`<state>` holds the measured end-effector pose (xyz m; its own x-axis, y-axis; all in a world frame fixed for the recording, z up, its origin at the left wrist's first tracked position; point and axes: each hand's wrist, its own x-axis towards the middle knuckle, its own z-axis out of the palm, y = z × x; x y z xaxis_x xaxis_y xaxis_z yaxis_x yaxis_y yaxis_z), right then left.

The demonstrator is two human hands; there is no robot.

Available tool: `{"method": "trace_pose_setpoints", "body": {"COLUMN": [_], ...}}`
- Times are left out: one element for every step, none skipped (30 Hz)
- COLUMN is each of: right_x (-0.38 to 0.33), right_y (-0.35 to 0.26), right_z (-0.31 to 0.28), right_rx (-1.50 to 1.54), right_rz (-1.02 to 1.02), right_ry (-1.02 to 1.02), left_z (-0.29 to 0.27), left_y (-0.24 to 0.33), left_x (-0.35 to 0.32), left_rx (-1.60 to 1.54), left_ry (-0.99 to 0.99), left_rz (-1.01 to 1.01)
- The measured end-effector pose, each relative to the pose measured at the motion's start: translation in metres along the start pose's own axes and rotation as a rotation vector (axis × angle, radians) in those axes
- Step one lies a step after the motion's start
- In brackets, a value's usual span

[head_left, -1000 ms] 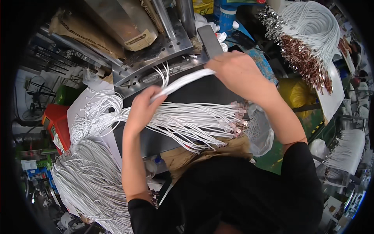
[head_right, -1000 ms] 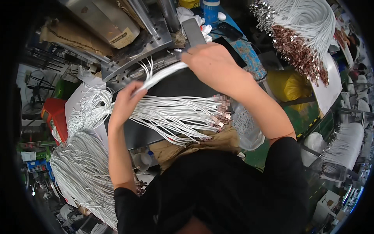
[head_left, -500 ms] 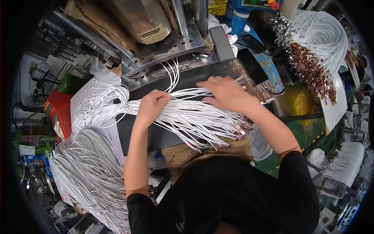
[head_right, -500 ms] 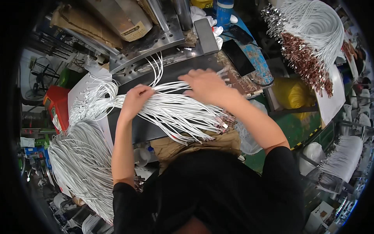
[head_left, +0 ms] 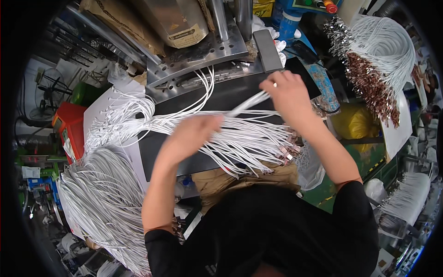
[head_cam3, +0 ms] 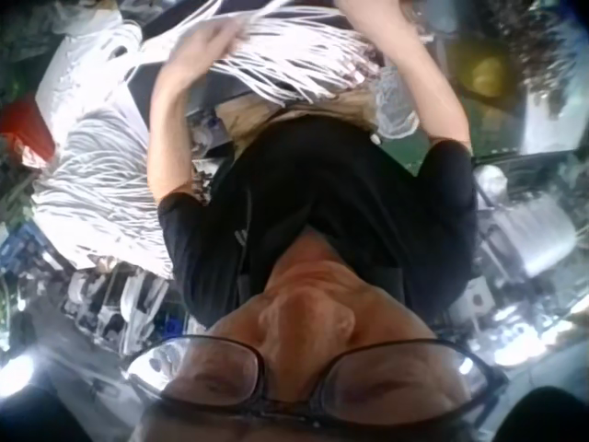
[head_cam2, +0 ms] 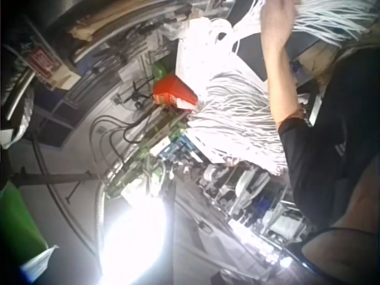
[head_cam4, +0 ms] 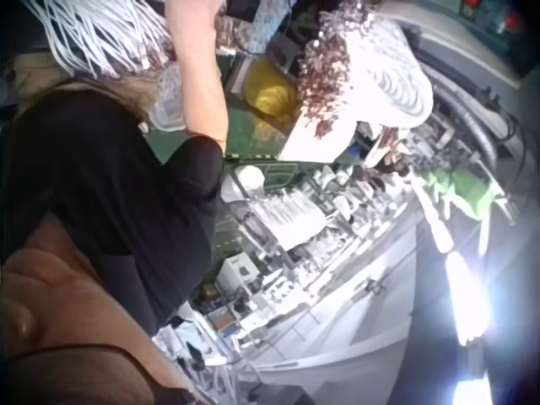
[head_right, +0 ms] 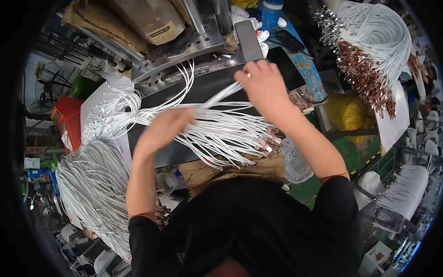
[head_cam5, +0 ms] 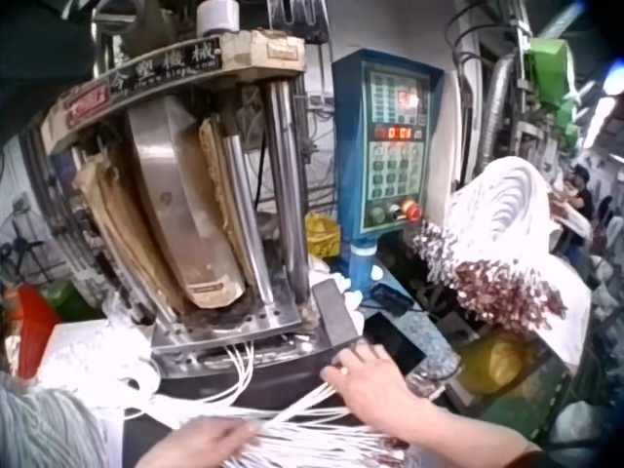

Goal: Organize and group white cables into a plastic alignment tool at a manual assembly station.

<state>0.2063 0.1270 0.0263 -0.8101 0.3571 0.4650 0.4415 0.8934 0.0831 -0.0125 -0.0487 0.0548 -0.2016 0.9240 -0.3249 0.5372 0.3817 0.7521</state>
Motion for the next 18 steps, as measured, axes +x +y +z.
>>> {"method": "trace_pose_setpoints", "body": {"right_x": [0.001,0.000,-0.002,-0.004,0.000,0.009,0.019,0.022,0.025,0.027,0.030,0.034,0.041,0.053,0.064,0.073,0.074,0.071], "right_y": [-0.010,-0.026,-0.042,-0.049,-0.041,-0.024,-0.008,0.001,-0.009,-0.026,-0.044,-0.054,-0.054,-0.050,-0.044,-0.038,-0.030,-0.021], "right_z": [0.000,0.002,0.004,0.007,0.015,0.028,0.038,0.044,0.043,0.044,0.042,0.042,0.046,0.052,0.060,0.067,0.079,0.097], "right_rx": [0.009,0.162,0.316,0.464,0.461,0.690,0.907,1.109,1.115,1.292,1.455,1.602,1.603,1.414,1.222,1.028,1.027,0.764], "right_rz": [-0.010,-0.140,-0.270,-0.394,-0.393,-0.046,0.310,0.675,0.670,0.526,0.369,0.202,0.200,0.175,0.152,0.131,0.136,0.037], "right_ry": [0.001,-0.029,-0.058,-0.087,-0.087,-0.063,-0.037,-0.007,-0.009,-0.193,-0.379,-0.564,-0.560,-0.430,-0.303,-0.180,-0.176,-0.091], "left_z": [0.016,0.032,0.050,0.059,0.060,0.058,0.056,0.056,0.057,0.059,0.061,0.061,0.058,0.055,0.051,0.047,0.043,0.039], "left_y": [-0.011,-0.013,-0.010,-0.009,-0.012,-0.015,-0.018,-0.020,-0.022,-0.023,-0.024,-0.025,-0.026,-0.028,-0.028,-0.029,-0.027,-0.025], "left_x": [-0.003,-0.005,-0.006,-0.004,-0.002,0.000,0.002,0.004,0.008,0.013,0.020,0.027,0.033,0.038,0.043,0.048,0.056,0.066], "left_rx": [-0.332,-0.335,-0.576,-0.813,-0.813,-0.790,-0.767,-0.743,-0.743,-0.749,-0.755,-0.758,-0.754,-0.847,-0.939,-1.030,-1.026,-1.092], "left_ry": [-0.261,-0.259,-0.346,-0.438,-0.439,-0.379,-0.318,-0.257,-0.250,-0.255,-0.261,-0.271,-0.269,-0.191,-0.112,-0.033,-0.037,0.006], "left_rz": [-0.008,-0.011,-0.074,-0.133,-0.131,-0.136,-0.143,-0.150,-0.153,-0.156,-0.158,-0.157,-0.156,-0.139,-0.121,-0.102,-0.102,-0.119]}}
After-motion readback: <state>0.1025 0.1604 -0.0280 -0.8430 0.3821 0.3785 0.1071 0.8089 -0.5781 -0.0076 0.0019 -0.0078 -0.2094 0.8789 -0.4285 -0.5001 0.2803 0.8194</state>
